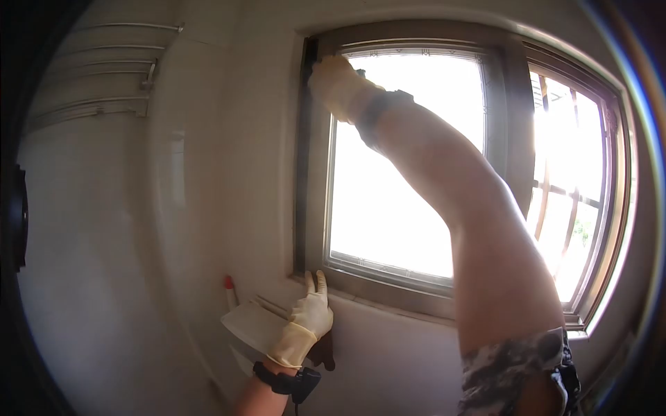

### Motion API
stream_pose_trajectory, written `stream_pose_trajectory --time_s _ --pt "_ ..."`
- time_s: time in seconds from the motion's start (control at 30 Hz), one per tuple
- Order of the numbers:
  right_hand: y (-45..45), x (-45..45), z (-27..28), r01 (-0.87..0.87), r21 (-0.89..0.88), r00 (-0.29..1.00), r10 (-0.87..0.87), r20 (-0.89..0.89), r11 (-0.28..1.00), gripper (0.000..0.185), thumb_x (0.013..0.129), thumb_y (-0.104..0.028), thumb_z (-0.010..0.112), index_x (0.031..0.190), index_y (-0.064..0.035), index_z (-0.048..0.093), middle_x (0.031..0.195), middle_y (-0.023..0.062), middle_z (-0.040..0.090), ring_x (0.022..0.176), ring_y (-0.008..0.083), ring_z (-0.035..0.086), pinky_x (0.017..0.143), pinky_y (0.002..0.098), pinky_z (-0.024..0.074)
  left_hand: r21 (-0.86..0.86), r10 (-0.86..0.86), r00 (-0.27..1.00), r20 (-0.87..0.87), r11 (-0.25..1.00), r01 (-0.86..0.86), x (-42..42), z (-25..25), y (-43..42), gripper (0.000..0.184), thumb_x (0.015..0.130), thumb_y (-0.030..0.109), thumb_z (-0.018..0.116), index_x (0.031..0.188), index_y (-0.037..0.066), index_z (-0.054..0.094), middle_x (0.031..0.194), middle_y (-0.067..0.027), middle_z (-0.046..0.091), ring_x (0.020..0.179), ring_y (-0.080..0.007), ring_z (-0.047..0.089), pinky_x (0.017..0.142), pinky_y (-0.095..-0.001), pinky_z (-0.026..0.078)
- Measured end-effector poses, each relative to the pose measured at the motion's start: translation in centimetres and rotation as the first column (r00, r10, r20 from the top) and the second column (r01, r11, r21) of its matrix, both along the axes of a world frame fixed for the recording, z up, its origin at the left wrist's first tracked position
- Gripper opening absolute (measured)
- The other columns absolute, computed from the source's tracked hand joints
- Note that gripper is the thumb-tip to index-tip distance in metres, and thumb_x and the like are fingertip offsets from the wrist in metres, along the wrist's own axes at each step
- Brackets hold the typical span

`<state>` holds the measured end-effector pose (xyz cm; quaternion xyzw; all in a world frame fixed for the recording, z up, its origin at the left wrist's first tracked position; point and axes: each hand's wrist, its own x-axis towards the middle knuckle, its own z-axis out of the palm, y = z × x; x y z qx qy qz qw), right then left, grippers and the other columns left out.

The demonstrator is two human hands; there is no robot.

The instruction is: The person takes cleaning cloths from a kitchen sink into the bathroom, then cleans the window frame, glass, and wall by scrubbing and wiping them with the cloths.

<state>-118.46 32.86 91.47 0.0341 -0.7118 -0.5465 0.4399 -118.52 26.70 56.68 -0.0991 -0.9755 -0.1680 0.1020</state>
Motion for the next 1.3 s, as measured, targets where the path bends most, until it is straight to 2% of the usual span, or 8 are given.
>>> stream_pose_trajectory --time_s 0.13,0.2,0.4,0.57,0.7,0.9,0.97,1.3 --pt "2.0 -4.0 -2.9 -0.241 0.15 0.969 0.231 0.083 0.959 0.037 0.075 -0.015 0.068 0.111 -0.0085 0.063 0.112 0.0068 0.058 0.107 0.0304 0.056 0.078 0.0391 0.0548 0.047 -0.038 0.999 0.004 0.998 0.038 0.1 -0.3 -0.3 0.083 0.082 0.016 0.052 0.15 0.013 0.004 0.156 -0.0141 0.005 0.105 -0.0378 0.061 0.088 -0.0457 0.05" --pt "1.5 -2.1 0.1 -0.31 -0.428 0.922 0.378 0.082 0.849 0.038 0.087 -0.017 0.055 0.123 -0.0067 0.054 0.118 0.0097 0.057 0.106 0.0309 0.057 0.08 0.0385 0.0545 0.076 -0.046 0.998 -0.03 0.996 0.048 -0.3 -0.5 -0.3 0.084 0.082 0.016 0.053 0.15 0.013 0.003 0.156 -0.0146 0.004 0.105 -0.0388 0.061 0.089 -0.046 0.049" --pt "0.8 -1.2 6.9 -0.158 -0.084 0.979 0.144 -0.145 0.984 0.08 0.054 -0.016 0.086 0.127 -0.0153 0.052 0.106 0.0056 0.065 0.106 0.0258 0.059 0.087 0.0351 0.0501 0.013 0.012 0.999 0.03 1.0 -0.013 0.3 0.3 0.0 0.084 0.081 0.015 0.053 0.15 0.011 0.003 0.155 -0.0161 0.002 0.104 -0.0406 0.06 0.09 -0.0449 0.05" --pt "3.1 -4.6 -3.3 -0.532 -0.345 0.824 0.566 -0.002 0.773 0.03 0.086 -0.022 0.052 0.111 -0.0105 0.063 0.115 0.0086 0.062 0.105 0.0274 0.06 0.085 0.0431 0.0522 0.148 -0.077 0.997 -0.02 0.986 0.08 -0.3 -0.3 -0.2 0.084 0.081 0.015 0.052 0.149 0.011 0.003 0.155 -0.0183 0.002 0.104 -0.0421 0.059 0.089 -0.0455 0.05" --pt "1.8 -4.8 6.1 -0.026 0.1 0.999 0.024 0.028 0.995 0.03 0.081 -0.022 0.061 0.109 -0.0152 0.065 0.112 0.0059 0.063 0.098 0.0268 0.062 0.085 0.0359 0.0517 0.16 -0.054 0.998 -0.036 0.985 0.059 -0.5 -1.0 -0.1 0.084 0.08 0.015 0.051 0.149 0.01 0.002 0.154 -0.0218 0.004 0.104 -0.0432 0.059 0.089 -0.0461 0.05" --pt "0.6 0.7 4.3 0.07 0.283 0.998 -0.064 -0.029 0.957 0.027 0.079 -0.021 0.063 0.103 -0.0104 0.067 0.11 0.0075 0.064 0.1 0.0239 0.062 0.084 0.0345 0.0517 0.183 -0.105 0.993 -0.059 0.977 0.114 -1.0 -1.7 -0.2 0.085 0.08 0.016 0.051 0.149 0.008 0.002 0.153 -0.0228 0.004 0.105 -0.0428 0.058 0.092 -0.0458 0.048" --pt "1.5 -3.8 0.8 -0.242 -0.141 0.955 0.261 0.141 0.96 0.023 0.082 -0.017 0.058 0.101 -0.0085 0.068 0.111 0.0087 0.064 0.103 0.0245 0.061 0.086 0.0351 0.0509 0.197 -0.119 0.991 -0.064 0.972 0.129 -1.1 -2.2 -0.3 0.085 0.08 0.017 0.051 0.149 0.008 0.002 0.153 -0.0229 0.005 0.106 -0.0423 0.058 0.093 -0.0449 0.047" --pt "-1.0 0.5 6.3 -0.14 -0.28 0.99 0.124 -0.074 0.95 0.034 0.065 -0.005 0.074 0.098 -0.0142 0.071 0.108 0.0047 0.065 0.11 0.023 0.058 0.089 0.0375 0.0496 0.093 -0.076 0.997 0.012 0.993 0.075 0.4 -0.1 -0.3 0.078 0.081 0.013 0.048 0.15 0.013 0.01 0.15 -0.021 0.022 0.112 -0.0422 0.055 0.096 -0.0458 0.044"
